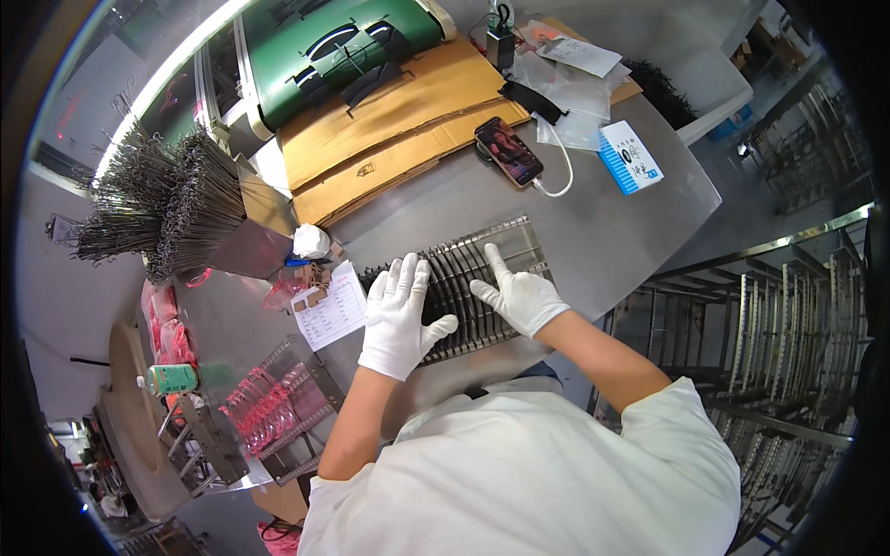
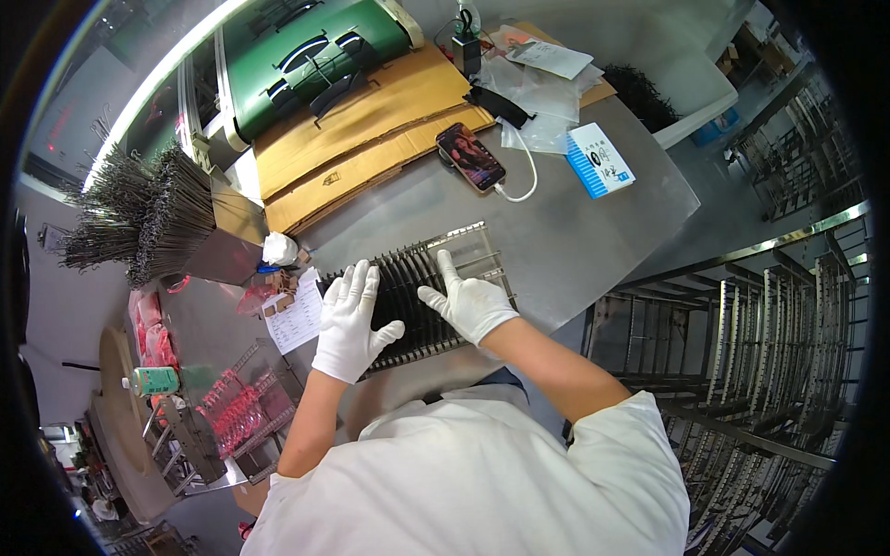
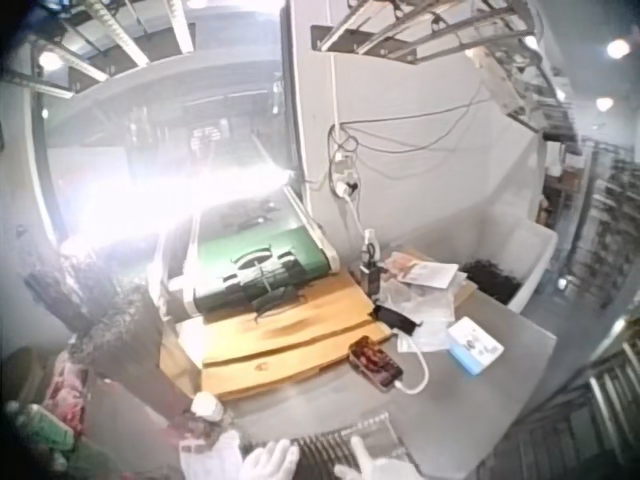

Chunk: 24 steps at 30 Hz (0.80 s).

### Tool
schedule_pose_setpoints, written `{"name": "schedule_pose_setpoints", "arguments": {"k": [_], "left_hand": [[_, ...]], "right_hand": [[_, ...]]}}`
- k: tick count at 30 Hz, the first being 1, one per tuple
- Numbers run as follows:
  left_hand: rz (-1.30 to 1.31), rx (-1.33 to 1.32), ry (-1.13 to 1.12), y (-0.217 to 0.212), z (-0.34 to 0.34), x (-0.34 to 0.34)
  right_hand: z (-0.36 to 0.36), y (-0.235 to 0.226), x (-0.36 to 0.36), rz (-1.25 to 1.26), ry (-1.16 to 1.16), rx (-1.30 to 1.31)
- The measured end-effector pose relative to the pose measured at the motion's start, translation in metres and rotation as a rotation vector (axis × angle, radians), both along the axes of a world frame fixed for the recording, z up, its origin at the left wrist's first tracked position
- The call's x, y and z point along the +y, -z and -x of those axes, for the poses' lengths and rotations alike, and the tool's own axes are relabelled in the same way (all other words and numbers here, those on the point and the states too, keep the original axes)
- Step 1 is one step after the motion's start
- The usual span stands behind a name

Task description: The person assembles small black plastic parts onto a metal rack and handles red plastic clips. They place the black parts into slots on the rack, then pick up and manipulate red clips, and later place the rack onto a nearby shelf.

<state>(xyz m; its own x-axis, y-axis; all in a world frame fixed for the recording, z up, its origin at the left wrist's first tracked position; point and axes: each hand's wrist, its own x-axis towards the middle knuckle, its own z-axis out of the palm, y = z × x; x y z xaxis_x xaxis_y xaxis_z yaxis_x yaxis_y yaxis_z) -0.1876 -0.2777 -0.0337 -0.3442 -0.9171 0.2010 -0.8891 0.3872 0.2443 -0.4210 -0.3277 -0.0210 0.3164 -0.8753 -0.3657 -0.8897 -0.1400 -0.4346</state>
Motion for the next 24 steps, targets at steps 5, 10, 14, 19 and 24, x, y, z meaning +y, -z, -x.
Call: {"name": "schedule_pose_setpoints", "arguments": {"k": [5, 10, 14, 19, 24], "left_hand": [[0.054, 0.072, 0.004, -0.024, 0.023, -0.017], [0.071, 0.162, 0.069, -0.013, 0.070, -0.026], [-0.005, 0.100, 0.012, 0.000, 0.062, -0.036], [-0.033, 0.088, 0.026, -0.004, 0.061, -0.039], [-0.093, 0.049, 0.016, -0.012, 0.066, -0.043]], "right_hand": [[0.009, -0.006, -0.025, 0.228, 0.081, -0.214], [-0.023, -0.038, -0.062, 0.263, 0.132, -0.353], [-0.058, -0.012, -0.116, 0.340, 0.084, -0.492], [-0.126, 0.011, -0.216, 0.528, -0.101, -0.444], [-0.213, 0.052, -0.331, 0.656, -0.143, -0.158]]}}
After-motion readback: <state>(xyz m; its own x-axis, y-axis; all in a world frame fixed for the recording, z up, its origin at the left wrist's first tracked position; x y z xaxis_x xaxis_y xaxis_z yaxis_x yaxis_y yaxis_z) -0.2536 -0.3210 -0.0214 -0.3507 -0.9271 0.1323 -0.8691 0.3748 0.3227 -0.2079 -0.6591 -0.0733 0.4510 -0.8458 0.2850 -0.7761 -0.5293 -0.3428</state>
